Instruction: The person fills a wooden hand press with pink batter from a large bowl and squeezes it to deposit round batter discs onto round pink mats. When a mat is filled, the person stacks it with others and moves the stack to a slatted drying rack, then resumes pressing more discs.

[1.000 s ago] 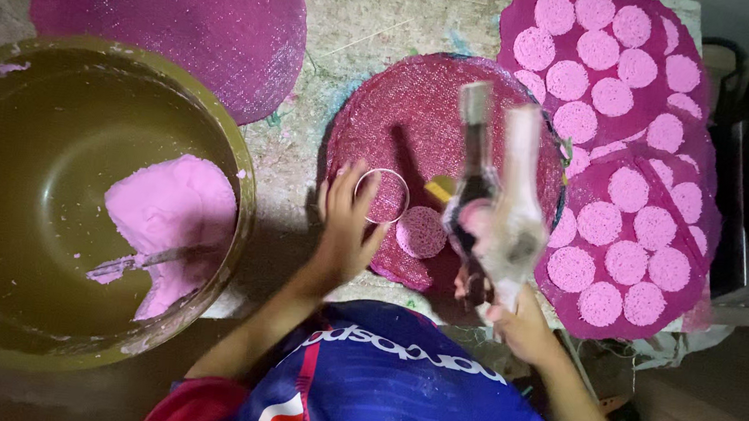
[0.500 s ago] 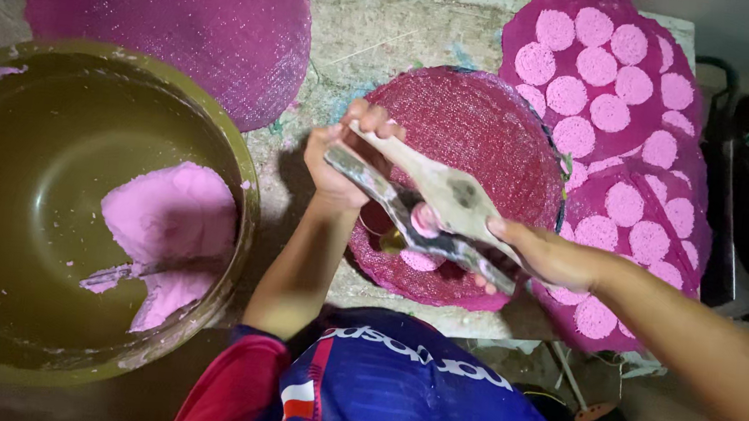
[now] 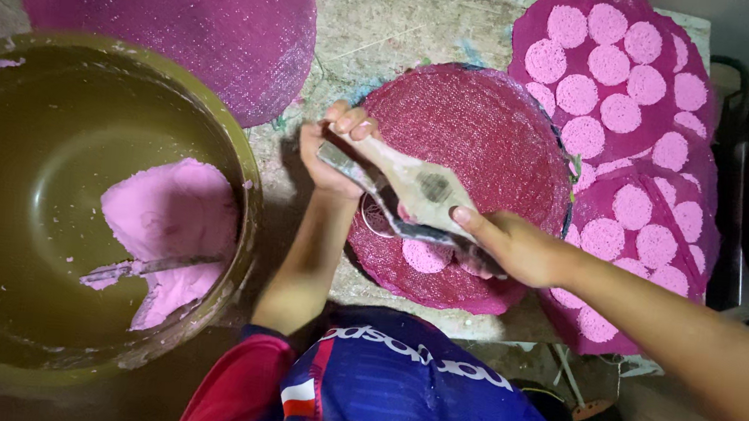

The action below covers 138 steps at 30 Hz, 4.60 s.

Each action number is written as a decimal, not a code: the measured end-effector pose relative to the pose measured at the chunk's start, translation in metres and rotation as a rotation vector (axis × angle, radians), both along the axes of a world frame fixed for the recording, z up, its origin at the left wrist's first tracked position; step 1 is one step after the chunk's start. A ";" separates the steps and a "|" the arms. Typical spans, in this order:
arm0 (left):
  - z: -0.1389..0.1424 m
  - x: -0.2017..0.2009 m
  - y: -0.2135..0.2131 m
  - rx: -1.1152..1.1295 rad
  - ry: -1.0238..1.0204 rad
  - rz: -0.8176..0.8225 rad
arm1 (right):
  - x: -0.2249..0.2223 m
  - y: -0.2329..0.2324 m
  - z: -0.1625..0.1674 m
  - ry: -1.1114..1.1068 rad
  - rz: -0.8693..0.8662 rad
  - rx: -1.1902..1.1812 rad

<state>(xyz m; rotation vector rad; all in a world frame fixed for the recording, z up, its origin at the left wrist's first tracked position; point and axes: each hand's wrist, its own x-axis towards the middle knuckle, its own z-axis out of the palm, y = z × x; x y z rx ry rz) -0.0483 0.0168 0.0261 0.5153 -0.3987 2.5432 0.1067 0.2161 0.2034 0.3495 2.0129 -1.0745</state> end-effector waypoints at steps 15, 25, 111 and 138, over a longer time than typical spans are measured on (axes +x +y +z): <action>0.032 -0.037 -0.023 -0.209 0.058 0.007 | -0.004 -0.023 -0.033 0.260 -0.065 0.062; 0.020 -0.018 0.006 -0.244 -0.113 0.011 | -0.002 0.004 -0.030 0.223 -0.035 0.181; 0.036 -0.076 -0.005 -0.515 -0.298 0.221 | -0.072 -0.015 -0.038 0.566 0.041 0.322; 0.067 -0.072 0.017 -0.922 -0.353 0.099 | -0.073 0.034 -0.075 0.744 -0.072 0.259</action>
